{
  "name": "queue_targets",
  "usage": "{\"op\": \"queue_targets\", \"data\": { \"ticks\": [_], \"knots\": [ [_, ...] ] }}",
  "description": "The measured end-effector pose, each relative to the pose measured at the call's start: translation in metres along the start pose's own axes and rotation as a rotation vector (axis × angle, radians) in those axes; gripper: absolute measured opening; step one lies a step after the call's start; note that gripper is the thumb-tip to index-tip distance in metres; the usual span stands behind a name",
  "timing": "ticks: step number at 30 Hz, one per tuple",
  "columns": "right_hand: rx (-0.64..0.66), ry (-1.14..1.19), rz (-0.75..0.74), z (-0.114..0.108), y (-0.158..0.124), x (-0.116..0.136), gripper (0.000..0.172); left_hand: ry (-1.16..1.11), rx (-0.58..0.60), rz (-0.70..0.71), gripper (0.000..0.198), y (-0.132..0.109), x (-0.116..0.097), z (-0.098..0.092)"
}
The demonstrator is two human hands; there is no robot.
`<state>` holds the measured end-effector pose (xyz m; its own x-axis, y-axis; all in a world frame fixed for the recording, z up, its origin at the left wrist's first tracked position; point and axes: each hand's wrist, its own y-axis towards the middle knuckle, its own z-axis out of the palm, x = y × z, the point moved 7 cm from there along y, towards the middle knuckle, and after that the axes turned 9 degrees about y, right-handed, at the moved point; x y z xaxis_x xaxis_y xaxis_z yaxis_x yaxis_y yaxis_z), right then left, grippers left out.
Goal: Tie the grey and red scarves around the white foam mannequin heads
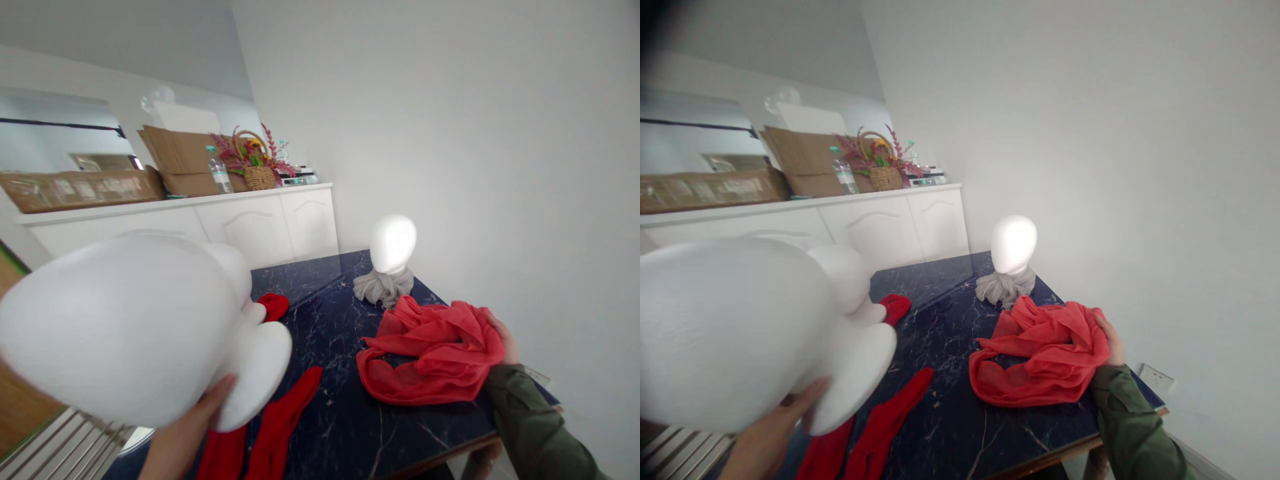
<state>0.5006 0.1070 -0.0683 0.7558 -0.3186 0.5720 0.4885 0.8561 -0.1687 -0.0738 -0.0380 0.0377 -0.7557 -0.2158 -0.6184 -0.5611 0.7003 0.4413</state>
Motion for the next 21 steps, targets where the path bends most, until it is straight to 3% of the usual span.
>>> {"op": "queue_targets", "data": {
  "ticks": [2, 5, 9, 12, 16, 21],
  "knots": [
    [-0.022, 0.068, -0.004, -0.002, -0.001, 0.004, 0.02, -0.164, 0.154, -0.052, 0.072, -0.025, -0.026, 0.022],
    [-0.041, 0.142, -0.025, -0.008, -0.003, 0.013, 0.024, -0.342, 0.372, 0.033, 0.07, -0.069, -0.068, 0.063],
    [-0.009, 0.146, 0.04, -0.015, -0.005, 0.019, 0.027, -0.493, 0.513, 0.082, 0.07, -0.11, -0.086, 0.108],
    [0.008, 0.14, 0.087, -0.02, -0.007, 0.019, 0.026, -0.505, 0.485, 0.064, 0.073, -0.114, -0.081, 0.121],
    [-0.001, 0.121, 0.035, -0.024, -0.013, 0.025, 0.024, -0.444, 0.388, 0.034, 0.069, -0.103, -0.067, 0.119],
    [-0.081, 0.031, -0.063, -0.037, -0.025, 0.062, 0.023, -0.312, 0.281, 0.142, 0.059, -0.085, -0.061, 0.119]
  ]
}}
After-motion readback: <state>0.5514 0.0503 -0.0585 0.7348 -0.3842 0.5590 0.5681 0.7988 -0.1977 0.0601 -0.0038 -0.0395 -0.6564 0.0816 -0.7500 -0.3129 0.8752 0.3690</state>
